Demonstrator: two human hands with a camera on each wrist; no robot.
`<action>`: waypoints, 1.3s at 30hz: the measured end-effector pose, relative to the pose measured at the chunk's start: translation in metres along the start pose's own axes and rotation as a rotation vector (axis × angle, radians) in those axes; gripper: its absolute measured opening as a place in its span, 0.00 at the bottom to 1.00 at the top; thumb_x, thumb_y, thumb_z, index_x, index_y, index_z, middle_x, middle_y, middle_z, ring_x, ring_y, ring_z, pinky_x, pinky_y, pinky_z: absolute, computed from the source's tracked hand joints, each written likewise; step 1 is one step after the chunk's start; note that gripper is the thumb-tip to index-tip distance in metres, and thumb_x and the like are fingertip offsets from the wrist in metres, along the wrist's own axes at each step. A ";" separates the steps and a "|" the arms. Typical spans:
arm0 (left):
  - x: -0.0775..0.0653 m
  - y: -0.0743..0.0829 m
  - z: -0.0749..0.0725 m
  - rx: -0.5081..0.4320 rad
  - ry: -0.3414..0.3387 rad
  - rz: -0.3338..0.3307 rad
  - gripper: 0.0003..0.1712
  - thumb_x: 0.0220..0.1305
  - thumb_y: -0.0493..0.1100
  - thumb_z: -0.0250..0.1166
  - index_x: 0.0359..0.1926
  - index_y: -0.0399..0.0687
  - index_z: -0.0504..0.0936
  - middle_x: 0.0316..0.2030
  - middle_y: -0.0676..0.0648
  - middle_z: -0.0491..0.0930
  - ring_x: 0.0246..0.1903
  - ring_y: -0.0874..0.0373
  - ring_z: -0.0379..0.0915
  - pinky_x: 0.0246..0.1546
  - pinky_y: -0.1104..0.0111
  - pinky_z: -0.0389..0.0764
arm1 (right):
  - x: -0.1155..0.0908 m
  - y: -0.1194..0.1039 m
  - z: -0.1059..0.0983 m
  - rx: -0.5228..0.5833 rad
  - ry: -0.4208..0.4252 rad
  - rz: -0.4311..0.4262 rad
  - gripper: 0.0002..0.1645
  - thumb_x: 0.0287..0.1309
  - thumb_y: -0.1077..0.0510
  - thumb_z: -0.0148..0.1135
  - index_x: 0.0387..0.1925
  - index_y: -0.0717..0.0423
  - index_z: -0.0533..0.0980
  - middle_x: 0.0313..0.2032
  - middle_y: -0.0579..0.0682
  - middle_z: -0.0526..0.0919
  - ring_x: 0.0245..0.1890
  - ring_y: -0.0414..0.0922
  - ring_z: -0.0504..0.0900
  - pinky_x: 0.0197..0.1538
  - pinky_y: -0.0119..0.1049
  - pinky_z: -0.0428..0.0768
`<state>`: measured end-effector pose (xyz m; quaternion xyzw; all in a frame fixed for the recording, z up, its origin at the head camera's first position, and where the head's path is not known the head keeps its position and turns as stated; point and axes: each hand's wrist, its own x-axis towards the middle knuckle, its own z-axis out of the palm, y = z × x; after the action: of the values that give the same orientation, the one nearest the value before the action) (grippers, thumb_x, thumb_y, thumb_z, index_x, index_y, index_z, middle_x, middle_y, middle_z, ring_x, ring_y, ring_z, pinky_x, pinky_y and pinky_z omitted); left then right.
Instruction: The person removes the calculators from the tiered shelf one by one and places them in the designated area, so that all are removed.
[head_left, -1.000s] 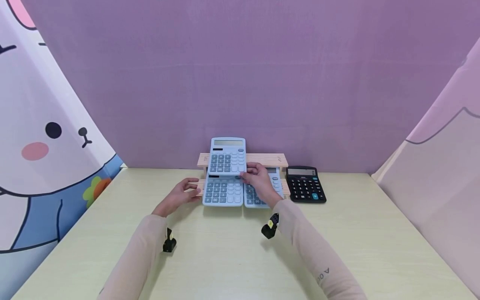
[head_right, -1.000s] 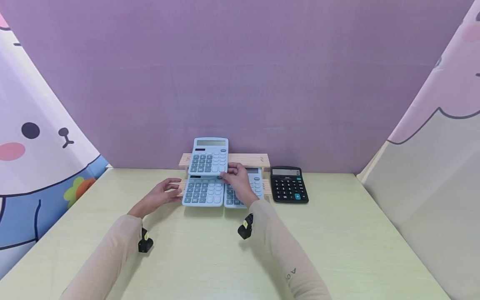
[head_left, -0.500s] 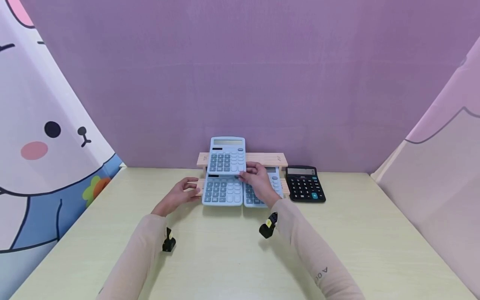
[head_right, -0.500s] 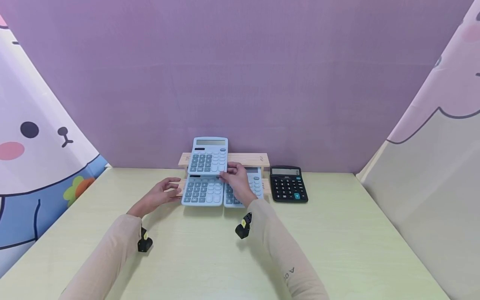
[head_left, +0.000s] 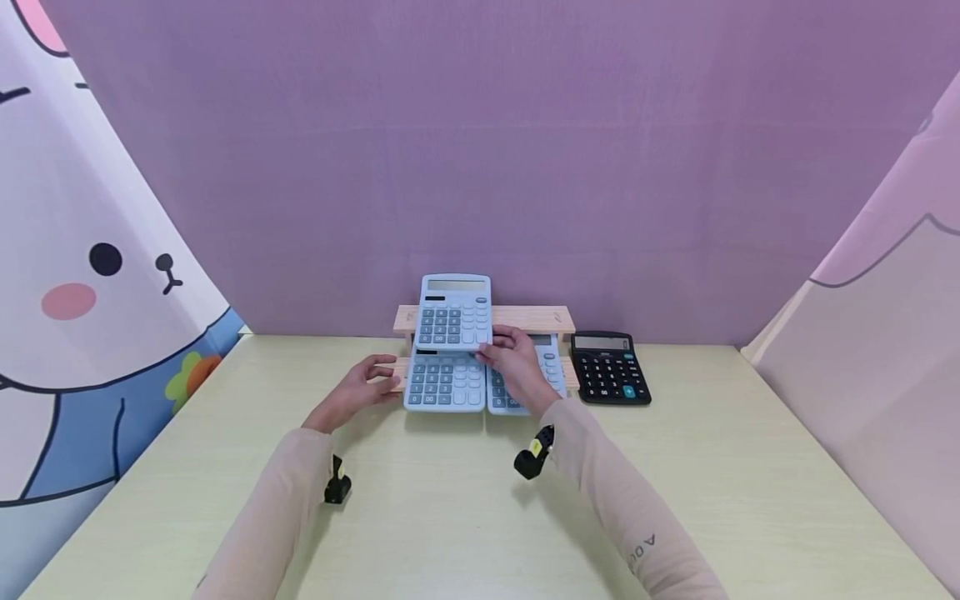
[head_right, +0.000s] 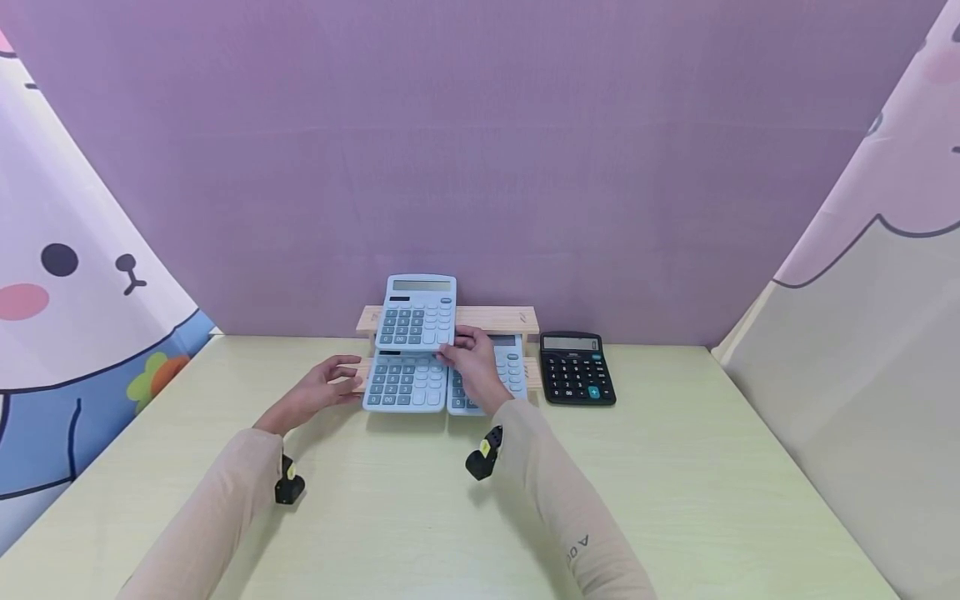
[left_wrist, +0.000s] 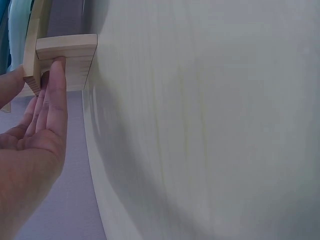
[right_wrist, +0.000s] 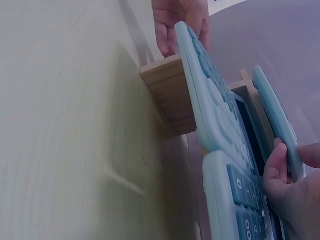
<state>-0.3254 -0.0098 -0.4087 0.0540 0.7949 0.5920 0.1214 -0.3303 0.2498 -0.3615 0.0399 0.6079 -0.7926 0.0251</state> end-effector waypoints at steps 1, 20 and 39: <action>0.000 0.000 0.000 -0.001 0.003 -0.006 0.31 0.64 0.36 0.55 0.66 0.41 0.54 0.57 0.34 0.63 0.43 0.55 0.74 0.51 0.62 0.79 | 0.000 0.000 0.000 0.009 0.001 0.001 0.27 0.51 0.74 0.57 0.54 0.59 0.66 0.41 0.54 0.74 0.35 0.43 0.79 0.47 0.33 0.82; 0.000 0.000 0.000 0.013 0.002 -0.021 0.31 0.65 0.37 0.55 0.66 0.41 0.54 0.57 0.35 0.63 0.45 0.53 0.74 0.53 0.60 0.77 | -0.005 0.000 0.000 0.095 0.013 0.012 0.28 0.51 0.76 0.56 0.54 0.59 0.65 0.39 0.53 0.74 0.32 0.42 0.79 0.44 0.31 0.82; 0.001 -0.002 -0.001 0.009 -0.005 -0.008 0.32 0.64 0.38 0.56 0.66 0.42 0.53 0.57 0.35 0.63 0.46 0.52 0.73 0.52 0.61 0.78 | -0.011 -0.006 -0.010 0.107 -0.007 -0.005 0.30 0.51 0.77 0.55 0.56 0.61 0.63 0.40 0.53 0.73 0.34 0.43 0.79 0.49 0.33 0.81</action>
<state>-0.3263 -0.0112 -0.4100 0.0530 0.7974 0.5879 0.1256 -0.3200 0.2607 -0.3573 0.0371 0.5648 -0.8241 0.0232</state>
